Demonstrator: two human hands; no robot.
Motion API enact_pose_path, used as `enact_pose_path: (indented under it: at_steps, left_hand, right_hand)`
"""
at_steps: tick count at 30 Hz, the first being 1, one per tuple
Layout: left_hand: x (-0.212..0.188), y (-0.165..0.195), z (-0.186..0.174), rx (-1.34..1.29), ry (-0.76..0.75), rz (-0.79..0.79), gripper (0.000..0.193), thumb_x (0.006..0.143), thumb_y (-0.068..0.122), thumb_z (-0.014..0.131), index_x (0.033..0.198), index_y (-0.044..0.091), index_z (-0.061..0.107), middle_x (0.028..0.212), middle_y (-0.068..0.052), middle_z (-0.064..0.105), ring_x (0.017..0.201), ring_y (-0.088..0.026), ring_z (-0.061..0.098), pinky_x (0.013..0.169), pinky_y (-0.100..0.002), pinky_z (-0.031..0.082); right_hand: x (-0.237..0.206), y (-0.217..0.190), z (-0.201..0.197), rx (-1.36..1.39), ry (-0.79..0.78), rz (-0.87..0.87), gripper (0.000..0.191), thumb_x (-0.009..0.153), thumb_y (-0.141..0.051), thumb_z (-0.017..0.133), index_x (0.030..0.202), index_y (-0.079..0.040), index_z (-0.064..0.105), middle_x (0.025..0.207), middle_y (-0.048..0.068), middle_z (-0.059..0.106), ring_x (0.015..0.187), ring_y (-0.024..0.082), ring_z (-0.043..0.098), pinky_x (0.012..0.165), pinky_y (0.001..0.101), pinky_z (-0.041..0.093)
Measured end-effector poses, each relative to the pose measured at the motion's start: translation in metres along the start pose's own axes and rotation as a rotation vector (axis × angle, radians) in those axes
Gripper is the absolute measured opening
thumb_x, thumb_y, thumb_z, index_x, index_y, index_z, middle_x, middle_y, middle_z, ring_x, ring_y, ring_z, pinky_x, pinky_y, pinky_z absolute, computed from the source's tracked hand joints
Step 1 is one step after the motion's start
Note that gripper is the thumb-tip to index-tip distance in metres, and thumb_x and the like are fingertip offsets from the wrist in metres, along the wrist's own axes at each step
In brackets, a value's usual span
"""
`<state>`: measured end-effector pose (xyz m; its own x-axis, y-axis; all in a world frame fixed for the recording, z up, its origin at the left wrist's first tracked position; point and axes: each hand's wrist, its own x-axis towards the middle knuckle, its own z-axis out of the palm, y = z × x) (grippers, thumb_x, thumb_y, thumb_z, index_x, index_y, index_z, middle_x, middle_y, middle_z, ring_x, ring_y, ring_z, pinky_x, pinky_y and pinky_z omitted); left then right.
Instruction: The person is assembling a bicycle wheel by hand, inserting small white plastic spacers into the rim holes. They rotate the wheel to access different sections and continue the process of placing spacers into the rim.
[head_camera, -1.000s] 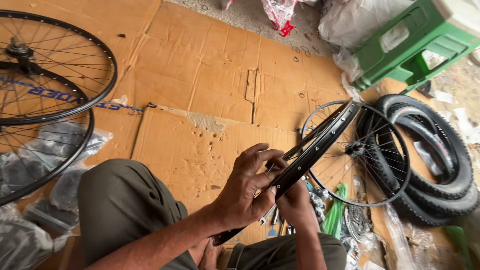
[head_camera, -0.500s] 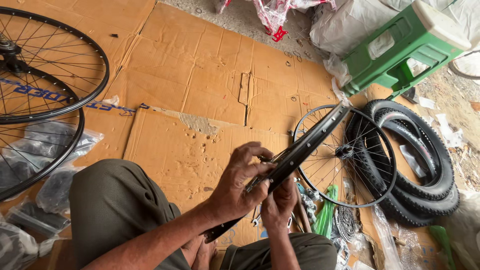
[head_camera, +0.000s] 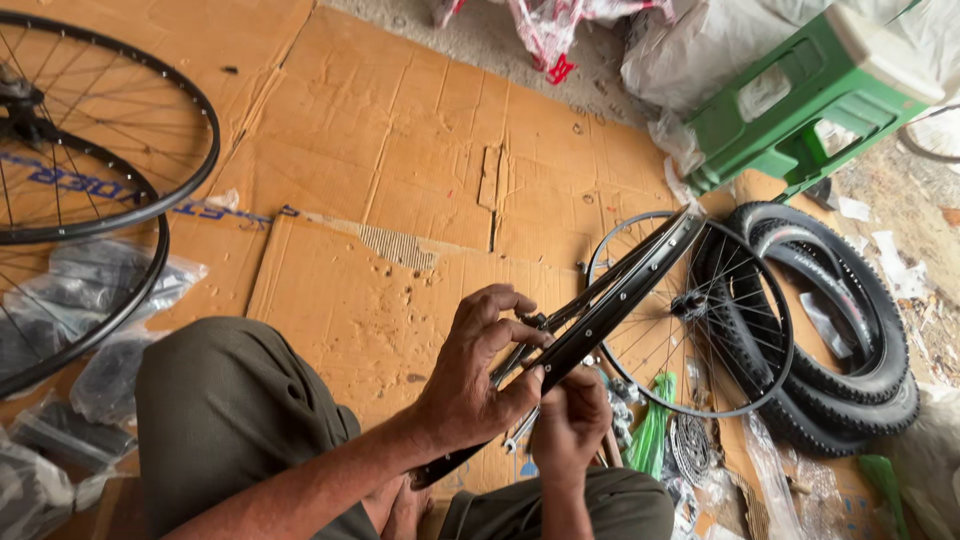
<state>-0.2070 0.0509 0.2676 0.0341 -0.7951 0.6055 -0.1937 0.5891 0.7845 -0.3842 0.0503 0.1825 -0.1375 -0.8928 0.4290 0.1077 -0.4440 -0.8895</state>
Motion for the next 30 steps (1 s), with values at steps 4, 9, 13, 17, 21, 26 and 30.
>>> enact_pose_path:
  at_steps: [4, 9, 13, 17, 21, 26, 30]
  left_hand:
    - [-0.002, -0.003, -0.001, -0.036, -0.050, -0.007, 0.023, 0.090, 0.018, 0.068, 0.108, 0.005, 0.074, 0.133, -0.012, 0.058, 0.143, -0.035, 0.043, 0.121, -0.049, 0.038]
    - [0.002, -0.008, -0.003, -0.128, -0.144, 0.002, 0.029, 0.095, 0.018, 0.059, 0.116, 0.005, 0.074, 0.141, -0.014, 0.056, 0.148, -0.035, 0.039, 0.127, -0.052, 0.031]
    - [0.005, -0.010, -0.004, -0.079, -0.161, -0.013, 0.043, 0.097, 0.024, 0.056, 0.131, 0.003, 0.071, 0.149, -0.019, 0.049, 0.150, -0.040, 0.030, 0.124, -0.055, 0.024]
    - [0.003, -0.015, -0.009, 0.060, 0.008, -0.055, 0.029, 0.089, 0.034, 0.064, 0.102, 0.010, 0.073, 0.136, -0.013, 0.054, 0.148, -0.034, 0.038, 0.127, -0.053, 0.030]
    - [0.000, -0.018, -0.008, -0.031, -0.014, -0.082, 0.033, 0.093, 0.037, 0.064, 0.109, 0.011, 0.075, 0.139, -0.012, 0.055, 0.151, -0.034, 0.036, 0.126, -0.052, 0.031]
    - [0.003, -0.019, -0.002, -0.204, -0.143, -0.103, 0.040, 0.099, 0.035, 0.061, 0.125, 0.008, 0.073, 0.145, -0.011, 0.056, 0.152, -0.036, 0.033, 0.126, -0.053, 0.027]
    - [0.001, -0.015, 0.001, -0.107, -0.074, -0.056, 0.030, 0.095, 0.029, 0.065, 0.115, 0.009, 0.076, 0.139, -0.011, 0.059, 0.151, -0.036, 0.038, 0.126, -0.052, 0.031]
  right_hand:
    - [0.027, -0.001, -0.029, -0.041, -0.276, 0.008, 0.032, 0.105, -0.006, 0.057, 0.135, 0.006, 0.063, 0.109, 0.007, 0.071, 0.096, 0.011, 0.066, 0.082, 0.0254, 0.053]
    - [0.060, -0.003, -0.027, -0.164, -0.672, 0.247, 0.043, 0.092, 0.003, 0.057, 0.135, 0.004, 0.054, 0.118, 0.007, 0.068, 0.107, 0.012, 0.065, 0.093, 0.0286, 0.053]
    - [0.050, 0.013, -0.012, -0.308, -0.405, 0.016, 0.018, 0.100, 0.003, 0.069, 0.116, 0.001, 0.062, 0.100, 0.005, 0.063, 0.090, 0.007, 0.059, 0.074, 0.0248, 0.050]
    - [0.060, 0.009, -0.021, -0.191, -0.542, 0.487, 0.032, 0.092, 0.001, 0.064, 0.123, 0.000, 0.061, 0.108, 0.006, 0.071, 0.097, 0.011, 0.068, 0.084, 0.0262, 0.057]
    - [0.064, -0.002, -0.019, -0.066, -0.522, 0.540, 0.031, 0.094, -0.004, 0.064, 0.125, -0.002, 0.064, 0.112, 0.004, 0.071, 0.098, 0.010, 0.067, 0.085, 0.0253, 0.056]
    - [0.029, 0.013, 0.015, 0.074, -0.174, 0.100, 0.027, 0.101, -0.002, 0.069, 0.126, 0.004, 0.065, 0.119, 0.009, 0.071, 0.105, 0.014, 0.067, 0.089, 0.0277, 0.055]
    - [0.022, 0.005, 0.011, -0.154, -0.160, -0.058, 0.035, 0.094, -0.001, 0.069, 0.128, 0.001, 0.060, 0.124, 0.008, 0.068, 0.108, 0.014, 0.067, 0.090, 0.0272, 0.056]
